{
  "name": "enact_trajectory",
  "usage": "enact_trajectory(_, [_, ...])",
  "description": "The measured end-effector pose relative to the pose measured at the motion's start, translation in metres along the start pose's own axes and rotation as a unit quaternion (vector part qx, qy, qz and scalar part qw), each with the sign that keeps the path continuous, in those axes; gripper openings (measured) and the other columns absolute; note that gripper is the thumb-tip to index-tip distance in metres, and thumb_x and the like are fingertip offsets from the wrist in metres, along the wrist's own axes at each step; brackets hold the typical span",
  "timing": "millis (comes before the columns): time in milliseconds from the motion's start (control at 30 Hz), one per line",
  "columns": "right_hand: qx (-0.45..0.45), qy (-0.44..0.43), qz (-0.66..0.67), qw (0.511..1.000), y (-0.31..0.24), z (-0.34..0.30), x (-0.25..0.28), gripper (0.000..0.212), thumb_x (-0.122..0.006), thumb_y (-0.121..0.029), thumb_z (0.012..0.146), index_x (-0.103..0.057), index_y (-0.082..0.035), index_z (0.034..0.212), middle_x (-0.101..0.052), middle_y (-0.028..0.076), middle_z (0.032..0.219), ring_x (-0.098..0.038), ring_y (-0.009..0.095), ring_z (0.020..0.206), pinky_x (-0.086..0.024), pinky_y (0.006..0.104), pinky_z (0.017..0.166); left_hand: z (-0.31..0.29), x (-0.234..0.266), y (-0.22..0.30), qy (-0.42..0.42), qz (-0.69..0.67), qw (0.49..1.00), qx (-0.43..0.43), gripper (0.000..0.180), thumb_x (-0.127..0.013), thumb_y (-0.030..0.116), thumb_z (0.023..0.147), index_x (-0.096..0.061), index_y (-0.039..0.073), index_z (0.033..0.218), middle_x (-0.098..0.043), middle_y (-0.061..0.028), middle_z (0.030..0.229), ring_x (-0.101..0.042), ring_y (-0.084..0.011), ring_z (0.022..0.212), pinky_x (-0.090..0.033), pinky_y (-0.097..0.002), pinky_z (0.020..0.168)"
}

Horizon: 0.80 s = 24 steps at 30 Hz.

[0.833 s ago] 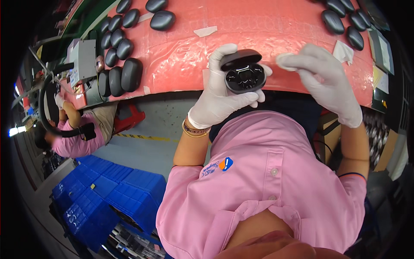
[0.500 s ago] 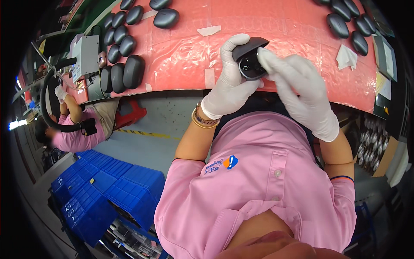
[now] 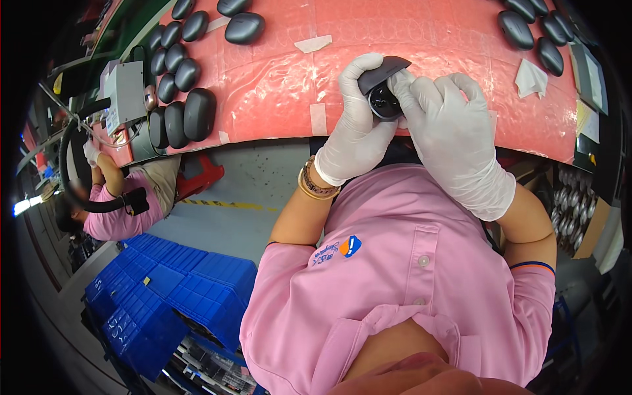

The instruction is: Assembling and inspecting earbud charging cases on a factory production line.

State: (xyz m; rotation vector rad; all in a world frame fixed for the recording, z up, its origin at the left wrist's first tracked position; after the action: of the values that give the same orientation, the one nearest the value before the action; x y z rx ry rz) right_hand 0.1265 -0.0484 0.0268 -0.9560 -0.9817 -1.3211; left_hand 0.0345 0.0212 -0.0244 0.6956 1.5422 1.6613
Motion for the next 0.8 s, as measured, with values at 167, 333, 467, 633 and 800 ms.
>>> enact_trajectory(167, [-0.020, 0.024, 0.046, 0.998, 0.014, -0.002, 0.006, 0.042, -0.064, -0.008, 0.070, -0.059, -0.008, 0.112, -0.049, 0.004, 0.080, -0.051, 0.020, 0.074, -0.041, 0.0350, 0.075, -0.002, 0.000, 0.000, -0.026, 0.011, 1.000, 0.004, 0.070, -0.041, -0.020, 0.080, -0.010, 0.011, 0.134, -0.045, -0.0127, 0.121, -0.056, -0.0152, 0.093, -0.050, -0.0266, 0.078])
enact_trajectory(333, [-0.064, 0.044, 0.132, 0.988, 0.042, -0.017, 0.008, 0.043, -0.060, 0.004, 0.068, -0.064, -0.012, 0.108, -0.049, 0.004, 0.075, -0.051, 0.021, 0.072, -0.040, 0.0338, 0.073, -0.002, 0.003, -0.003, -0.030, -0.063, 0.997, 0.026, 0.069, -0.041, -0.019, 0.081, -0.010, 0.013, 0.133, -0.048, -0.0132, 0.118, -0.059, -0.0160, 0.089, -0.051, -0.0264, 0.074])
enact_trajectory(467, [-0.106, 0.076, 0.215, 0.968, 0.043, -0.024, 0.007, 0.047, -0.058, 0.009, 0.066, -0.065, -0.011, 0.109, -0.052, 0.004, 0.075, -0.052, 0.021, 0.073, -0.040, 0.0335, 0.072, -0.002, 0.004, -0.004, -0.036, -0.087, 0.995, 0.036, 0.070, -0.042, -0.020, 0.081, -0.011, 0.014, 0.134, -0.048, -0.0136, 0.117, -0.059, -0.0167, 0.091, -0.051, -0.0266, 0.074])
enact_trajectory(633, [-0.046, 0.104, 0.275, 0.955, 0.012, -0.010, 0.010, 0.046, -0.060, 0.004, 0.066, -0.063, -0.009, 0.109, -0.053, 0.003, 0.079, -0.053, 0.022, 0.075, -0.040, 0.0353, 0.075, -0.002, -0.001, 0.001, -0.031, 0.071, 0.996, -0.034, 0.073, -0.041, -0.022, 0.077, -0.011, 0.011, 0.134, -0.046, -0.0155, 0.120, -0.055, -0.0188, 0.100, -0.049, -0.0298, 0.081])
enact_trajectory(800, [-0.022, 0.018, 0.125, 0.992, 0.005, -0.003, 0.006, 0.041, -0.064, -0.008, 0.067, -0.062, -0.010, 0.108, -0.052, 0.003, 0.088, -0.052, 0.022, 0.079, -0.039, 0.0376, 0.079, -0.005, -0.002, 0.003, -0.030, 0.118, 0.992, -0.024, 0.074, -0.039, -0.023, 0.073, -0.010, 0.007, 0.134, -0.044, -0.0163, 0.120, -0.051, -0.0230, 0.107, -0.042, -0.0335, 0.094])
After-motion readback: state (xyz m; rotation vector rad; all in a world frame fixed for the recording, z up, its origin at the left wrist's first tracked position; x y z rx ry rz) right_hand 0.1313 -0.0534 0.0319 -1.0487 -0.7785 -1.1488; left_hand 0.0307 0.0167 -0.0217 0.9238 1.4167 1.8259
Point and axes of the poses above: each hand's wrist, its own z-axis towards the middle knuckle, its own x-axis out of the back of the hand, y = z × x, the point moved 4 cm from there along z, towards the middle knuckle
